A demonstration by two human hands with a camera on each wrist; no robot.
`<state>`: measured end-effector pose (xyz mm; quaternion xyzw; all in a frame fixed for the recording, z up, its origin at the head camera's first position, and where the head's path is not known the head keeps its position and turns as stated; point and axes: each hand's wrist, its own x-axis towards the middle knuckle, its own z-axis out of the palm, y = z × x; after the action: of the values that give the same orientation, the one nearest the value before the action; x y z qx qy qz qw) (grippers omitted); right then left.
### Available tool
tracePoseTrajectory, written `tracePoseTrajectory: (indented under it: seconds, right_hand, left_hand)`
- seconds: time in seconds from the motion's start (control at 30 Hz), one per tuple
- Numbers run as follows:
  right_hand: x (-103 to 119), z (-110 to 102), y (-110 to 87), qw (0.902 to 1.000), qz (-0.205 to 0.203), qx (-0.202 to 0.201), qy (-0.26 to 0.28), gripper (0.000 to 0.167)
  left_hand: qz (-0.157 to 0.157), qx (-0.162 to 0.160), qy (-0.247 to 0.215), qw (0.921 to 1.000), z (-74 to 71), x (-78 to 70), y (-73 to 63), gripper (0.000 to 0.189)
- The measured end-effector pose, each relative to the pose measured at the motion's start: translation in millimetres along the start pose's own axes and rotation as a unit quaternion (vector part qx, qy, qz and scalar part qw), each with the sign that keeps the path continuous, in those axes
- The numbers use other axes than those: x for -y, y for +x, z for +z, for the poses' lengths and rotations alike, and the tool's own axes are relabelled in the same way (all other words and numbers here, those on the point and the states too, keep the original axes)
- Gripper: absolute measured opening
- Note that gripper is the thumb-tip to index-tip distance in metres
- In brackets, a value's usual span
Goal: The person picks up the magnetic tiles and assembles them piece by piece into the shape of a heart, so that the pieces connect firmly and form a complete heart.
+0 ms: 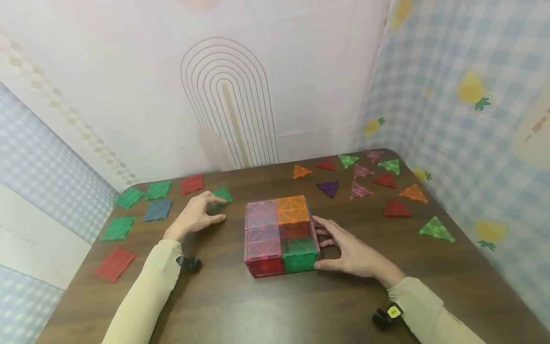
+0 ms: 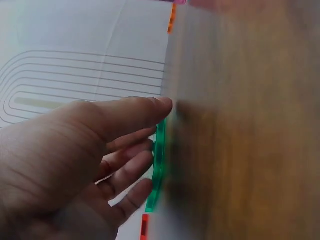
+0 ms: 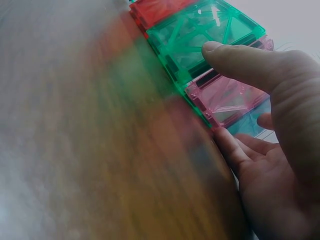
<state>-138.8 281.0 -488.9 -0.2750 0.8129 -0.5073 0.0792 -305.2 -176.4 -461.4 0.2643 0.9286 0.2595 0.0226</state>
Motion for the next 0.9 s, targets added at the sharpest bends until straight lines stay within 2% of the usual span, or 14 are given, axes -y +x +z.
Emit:
tracePoseTrajectory:
  seconds: [0.1,0.23,0.33,0.43,0.57,0.63,0.73,0.9]
  right_hand:
    - [-1.1,1.5,0.4,1.0000,-0.003,0.001,0.001,0.106]
    - [-2.7,2.8,0.9,1.0000,-0.003,0.000,-0.001,0.106]
    - [-4.1,3.5,1.4,1.0000,-0.007,0.000,-0.003,0.106]
    - [-4.7,3.9,1.6,0.9999,-0.009,0.001,-0.005,0.106]
    - [-3.8,3.4,1.3,0.9999,-0.006,0.001,-0.008,0.105]
    - [-3.3,2.6,0.6,0.9999,-0.003,0.002,-0.010,0.105]
    - [-2.4,0.9,-0.9,0.9999,0.002,0.002,-0.010,0.105]
    - [-2.3,-0.8,-1.0,0.9999,0.005,0.002,-0.009,0.104]
  left_hand:
    - [-0.001,-0.018,-0.003,0.9998,4.2,-0.3,-6.0,0.042]
    - [-0.017,-0.044,0.009,0.9989,4.2,2.3,-9.8,0.065]
    - [-0.035,-0.039,0.011,0.9985,3.0,6.0,-11.4,0.078]
    - [-0.049,-0.042,-0.019,0.9977,3.6,7.9,-12.2,0.076]
    - [-0.038,-0.089,-0.085,0.9917,-0.1,-1.4,-10.1,0.071]
    - [-0.012,-0.111,-0.119,0.9866,-5.0,-16.1,-8.2,0.070]
    - [0.044,-0.120,-0.157,0.9794,-13.5,-53.7,-5.5,0.073]
    - [0.147,-0.073,-0.156,0.9740,-17.5,-127.4,-6.4,0.078]
